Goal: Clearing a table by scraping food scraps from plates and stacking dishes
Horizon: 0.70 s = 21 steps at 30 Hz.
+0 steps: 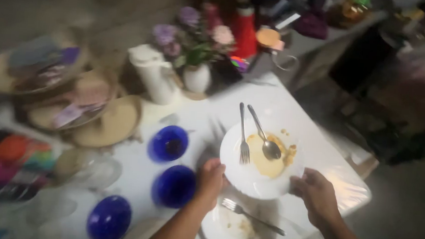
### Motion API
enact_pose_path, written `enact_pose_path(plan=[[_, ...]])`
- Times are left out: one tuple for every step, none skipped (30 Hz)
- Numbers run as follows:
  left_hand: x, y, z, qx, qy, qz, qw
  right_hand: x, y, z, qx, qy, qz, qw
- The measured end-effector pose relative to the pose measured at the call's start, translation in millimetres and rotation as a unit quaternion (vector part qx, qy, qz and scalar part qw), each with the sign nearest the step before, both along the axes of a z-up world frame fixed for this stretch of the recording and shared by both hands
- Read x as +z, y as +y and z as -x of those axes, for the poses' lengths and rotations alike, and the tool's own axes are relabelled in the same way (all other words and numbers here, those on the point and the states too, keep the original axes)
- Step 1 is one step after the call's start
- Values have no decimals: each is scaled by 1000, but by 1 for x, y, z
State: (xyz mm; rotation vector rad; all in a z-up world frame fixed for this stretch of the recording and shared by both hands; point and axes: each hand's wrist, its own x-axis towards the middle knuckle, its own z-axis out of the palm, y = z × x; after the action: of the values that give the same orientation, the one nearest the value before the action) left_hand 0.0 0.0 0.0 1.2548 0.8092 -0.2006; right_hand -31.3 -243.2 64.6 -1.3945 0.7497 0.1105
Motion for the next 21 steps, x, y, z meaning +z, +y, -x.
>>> enact_pose_path(plan=[[0, 11, 12, 12, -11, -7, 1000, 6, 9, 7, 19, -13, 0, 1000], [-1, 23, 24, 25, -22, -14, 999, 13, 19, 14, 39, -25, -1, 999], [13, 31, 35, 39, -23, -14, 999, 19, 29, 18, 53, -26, -1, 998], [26, 40, 46, 67, -29, 18, 997, 24, 40, 23, 71, -39, -11, 997], [39, 50, 60, 95, -34, 49, 994, 29, 52, 31, 88, -50, -21, 995], [41, 62, 73, 110, -34, 49, 992, 31, 65, 37, 103, -49, -22, 993], [45, 73, 84, 135, -37, 72, 988, 35, 77, 43, 111, -56, -52, 991], [48, 84, 96, 161, -40, 95, 982, 39, 89, 50, 118, -63, -82, 988], [53, 96, 110, 173, -44, 95, 979, 40, 102, 59, 131, -64, -83, 986], [58, 107, 124, 196, -47, 64, 977, 41, 115, 68, 152, -62, -74, 984], [63, 119, 138, 218, -49, 34, 974, 43, 129, 77, 174, -60, -64, 981], [67, 133, 150, 231, -51, 35, 971, 35, 140, 85, 187, -61, -63, 978], [71, 145, 165, 253, -3, 49, 966, 27, 151, 94, 220, -96, -80, 968], [74, 158, 180, 274, 45, 64, 958, 19, 162, 104, 252, -130, -98, 954], [73, 171, 197, 290, 42, 65, 954, 25, 177, 116, 268, -131, -99, 949], [73, 184, 214, 282, -10, 44, 958, 31, 192, 128, 290, -142, -109, 940], [74, 196, 231, 274, -59, 21, 960, 39, 206, 140, 312, -149, -118, 931], [74, 209, 245, 289, -59, 21, 955, 47, 222, 148, 328, -147, -120, 925], [73, 222, 260, 288, -13, -59, 956, 55, 238, 158, 344, -82, -108, 929], [72, 234, 274, 284, 35, -137, 948, 63, 254, 168, 358, -17, -93, 929], [78, 245, 288, 296, 37, -136, 945, 62, 267, 173, 370, -16, -93, 924]])
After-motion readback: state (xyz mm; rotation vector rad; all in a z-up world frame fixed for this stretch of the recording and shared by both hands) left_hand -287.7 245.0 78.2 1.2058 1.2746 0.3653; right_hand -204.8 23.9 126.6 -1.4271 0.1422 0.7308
